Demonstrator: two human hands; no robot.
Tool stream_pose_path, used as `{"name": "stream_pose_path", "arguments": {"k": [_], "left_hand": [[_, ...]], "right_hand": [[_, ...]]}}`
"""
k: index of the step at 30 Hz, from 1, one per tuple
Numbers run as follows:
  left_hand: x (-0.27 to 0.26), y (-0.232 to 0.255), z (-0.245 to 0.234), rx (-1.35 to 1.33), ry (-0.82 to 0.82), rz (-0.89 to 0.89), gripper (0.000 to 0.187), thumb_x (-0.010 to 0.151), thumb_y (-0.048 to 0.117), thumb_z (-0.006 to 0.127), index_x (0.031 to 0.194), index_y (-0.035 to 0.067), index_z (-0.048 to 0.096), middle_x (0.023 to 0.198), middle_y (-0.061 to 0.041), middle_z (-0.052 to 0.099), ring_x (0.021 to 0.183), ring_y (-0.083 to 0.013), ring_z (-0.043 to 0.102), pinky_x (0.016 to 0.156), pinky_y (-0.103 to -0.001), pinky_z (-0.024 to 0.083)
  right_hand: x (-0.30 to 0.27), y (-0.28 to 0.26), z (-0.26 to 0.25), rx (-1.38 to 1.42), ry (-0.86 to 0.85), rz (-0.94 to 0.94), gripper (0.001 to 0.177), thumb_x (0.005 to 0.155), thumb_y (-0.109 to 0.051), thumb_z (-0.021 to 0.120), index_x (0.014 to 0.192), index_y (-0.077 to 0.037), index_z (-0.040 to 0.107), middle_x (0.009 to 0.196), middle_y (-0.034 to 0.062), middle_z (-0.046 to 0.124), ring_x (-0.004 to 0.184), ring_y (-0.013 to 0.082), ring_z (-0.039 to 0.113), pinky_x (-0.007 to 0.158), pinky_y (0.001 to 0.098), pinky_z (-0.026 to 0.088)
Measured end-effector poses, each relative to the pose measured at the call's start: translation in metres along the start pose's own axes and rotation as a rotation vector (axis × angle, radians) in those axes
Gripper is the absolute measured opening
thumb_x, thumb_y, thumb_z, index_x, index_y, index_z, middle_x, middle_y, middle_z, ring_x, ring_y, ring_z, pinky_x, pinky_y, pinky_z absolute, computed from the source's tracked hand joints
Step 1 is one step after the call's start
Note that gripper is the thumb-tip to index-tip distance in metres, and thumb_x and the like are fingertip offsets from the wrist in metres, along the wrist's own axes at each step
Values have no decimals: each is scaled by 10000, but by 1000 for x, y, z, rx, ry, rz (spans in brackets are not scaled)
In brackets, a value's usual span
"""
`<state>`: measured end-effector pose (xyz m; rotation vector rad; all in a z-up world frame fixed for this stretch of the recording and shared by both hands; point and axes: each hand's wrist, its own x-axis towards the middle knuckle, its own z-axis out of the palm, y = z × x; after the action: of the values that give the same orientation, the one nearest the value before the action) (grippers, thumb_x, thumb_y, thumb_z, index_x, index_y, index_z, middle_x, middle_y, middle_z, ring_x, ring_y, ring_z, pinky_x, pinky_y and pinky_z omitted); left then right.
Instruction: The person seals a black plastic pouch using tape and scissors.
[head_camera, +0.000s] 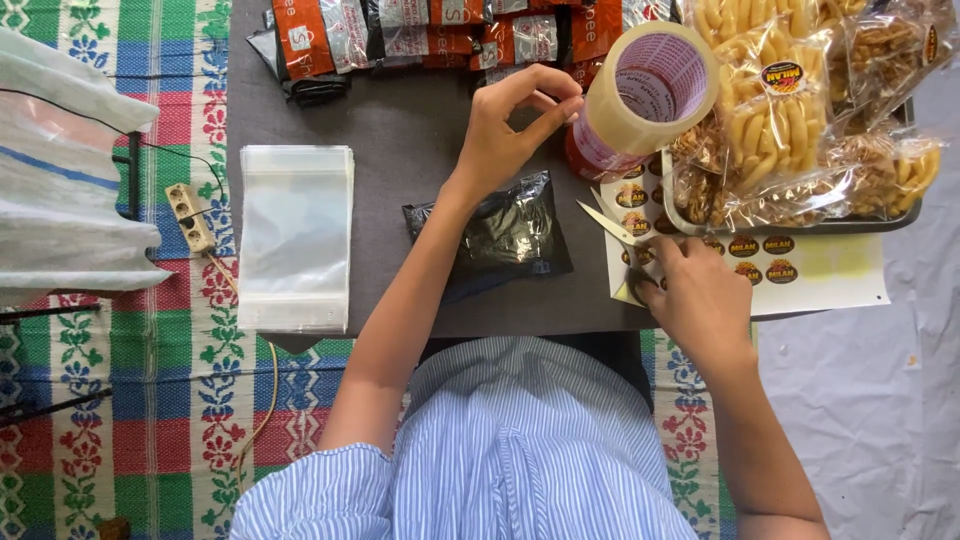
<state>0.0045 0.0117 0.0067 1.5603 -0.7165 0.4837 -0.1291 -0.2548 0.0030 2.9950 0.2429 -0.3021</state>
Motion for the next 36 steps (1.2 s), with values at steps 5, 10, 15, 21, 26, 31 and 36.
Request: {"name": "stream_pose_path", "arguments": {"k": [5, 10, 15, 21, 26, 31, 36], "left_hand": [[-1, -4, 0, 9, 11, 31, 66, 1021, 106, 677, 1074, 68, 685, 994, -62, 726, 836, -171, 739, 763, -279, 680], [-2, -5, 1, 26, 20, 36, 60, 1018, 109, 676, 1068, 79, 692, 998, -52, 734, 844, -164, 738, 763, -277, 675], [-2, -6, 2, 33, 6, 25, 66, 1030, 111, 653, 1074, 79, 690, 997, -57, 734, 849, -165, 736, 781, -284, 670], [-3, -6, 2, 31, 2, 24, 69, 1025, 117, 660, 1057, 67, 696, 991, -67, 733, 846, -174, 723, 769, -282, 648], [-2, -2, 2, 40, -8, -1, 58, 1028, 117, 657, 1049, 76, 692, 970, -56, 733, 857, -167, 714, 766, -272, 618], [-6, -7, 1, 47, -6, -27, 66, 1028, 97, 659, 1080, 73, 692, 992, -70, 743, 887, -179, 743, 775, -271, 630], [-8, -8, 0, 71, -25, -29, 148, 1000, 5, 693, 1119, 92, 676, 1008, -45, 751, 916, -158, 745, 770, -263, 614]], "right_hand": [[3, 2, -31, -26, -226, 33, 513, 810, -491, 677, 1229, -227, 544, 894, 111, 737, 816, 397, 716, 605, 493, 509], [-3, 25, -105, 65, -390, -143, 489, 832, -416, 675, 1285, -386, 496, 1163, -95, 730, 1038, 199, 705, 729, 438, 560], [13, 90, -132, -165, 238, -355, 851, 587, -710, 757, 1379, -443, 600, 1209, 47, 694, 1144, 225, 649, 1199, 541, 354], [83, 57, -202, -696, 507, -541, 656, 800, -788, 552, 1432, -616, 571, 1256, -157, 736, 1219, 110, 747, 1172, 469, 368], [106, 6, -239, -777, 366, -625, 684, 705, -649, 624, 1377, -539, 555, 1149, -154, 666, 1183, 81, 677, 729, 320, 570], [117, -27, -254, -748, 172, -666, 514, 734, -456, 709, 1242, -469, 632, 1036, -130, 680, 1089, 121, 639, 706, 312, 605], [122, -49, -253, -803, 100, -694, 403, 862, -284, 645, 1245, -408, 664, 982, -139, 705, 1047, 123, 640, 749, 308, 558]]}}
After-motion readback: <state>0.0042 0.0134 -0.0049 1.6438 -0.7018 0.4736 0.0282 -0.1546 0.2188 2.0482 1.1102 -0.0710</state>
